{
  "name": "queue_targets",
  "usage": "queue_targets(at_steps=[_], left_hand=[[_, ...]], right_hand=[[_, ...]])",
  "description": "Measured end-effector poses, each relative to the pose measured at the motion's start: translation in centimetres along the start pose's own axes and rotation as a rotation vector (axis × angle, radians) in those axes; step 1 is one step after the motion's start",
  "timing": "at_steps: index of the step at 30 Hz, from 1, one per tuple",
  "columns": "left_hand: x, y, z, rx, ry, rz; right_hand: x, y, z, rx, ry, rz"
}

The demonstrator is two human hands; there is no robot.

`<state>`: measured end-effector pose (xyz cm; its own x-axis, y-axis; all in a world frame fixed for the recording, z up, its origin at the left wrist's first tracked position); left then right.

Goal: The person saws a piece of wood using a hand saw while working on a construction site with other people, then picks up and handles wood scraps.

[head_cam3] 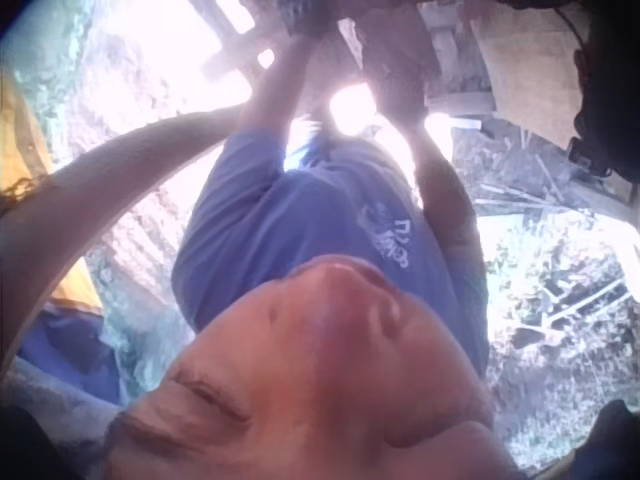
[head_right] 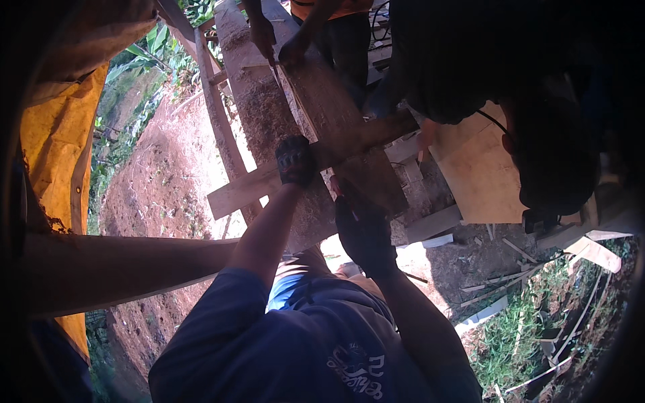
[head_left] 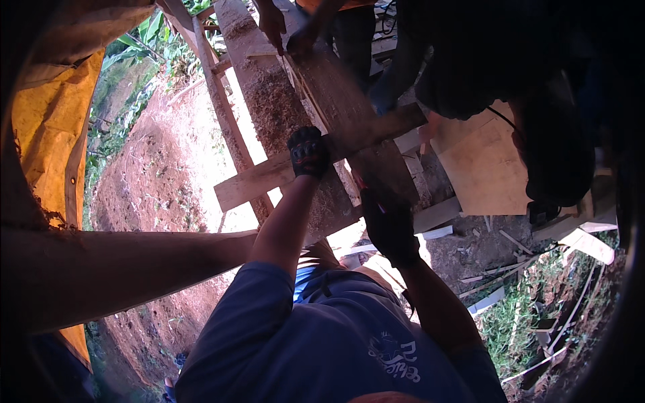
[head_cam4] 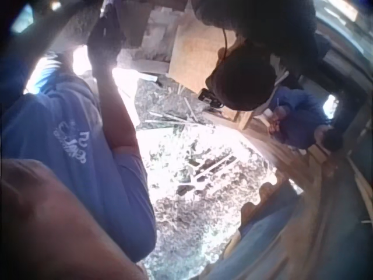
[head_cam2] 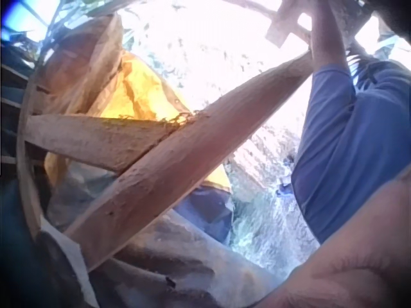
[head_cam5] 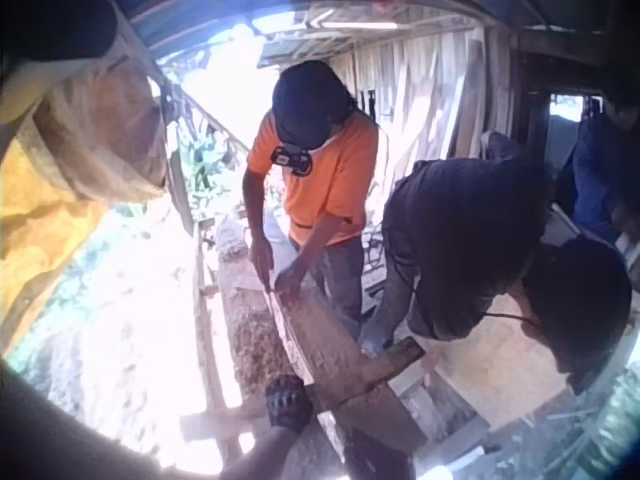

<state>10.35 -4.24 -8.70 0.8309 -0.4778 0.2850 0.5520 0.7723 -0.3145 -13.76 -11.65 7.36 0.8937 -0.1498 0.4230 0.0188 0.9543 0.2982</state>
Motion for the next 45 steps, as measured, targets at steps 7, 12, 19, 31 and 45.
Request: queue_targets(at_steps=[7,12,19,31,45], left_hand=[[0.4,0.7,0.3,-0.062,0.008,0.049],[-0.6,1.6,0.0,-0.026,-0.027,0.053],[-0.3,0.5,0.3,-0.058,-0.032,0.019],[-0.6,0.4,0.5,0.001,-0.046,0.019],[2.1,-2.6,0.4,-0.372,-0.02,-0.055]], right_hand=[[-0.7,1.4,2.2,0.545,0.032,-0.454],[-4.2,2.0,5.6,0.551,0.245,-0.657],[-7.1,0.7,5.1,0.612,0.253,-0.676],[-18.3,-1.9,15.0,0.198,0.491,-0.592],[-31.3,-6.6,26.3,-0.59,0.346,-0.686]])
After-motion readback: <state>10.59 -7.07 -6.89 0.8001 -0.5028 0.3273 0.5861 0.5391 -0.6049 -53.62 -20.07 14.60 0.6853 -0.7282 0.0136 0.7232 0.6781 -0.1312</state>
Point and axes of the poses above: each hand's wrist, its own x-axis towards the middle knuckle, its own z-axis out of the back of the hand, y = z × x, the point moved 5 cm from there along x, towards the middle knuckle, and after that the axes turned 7 degrees about -x, right-handed, at the moved point
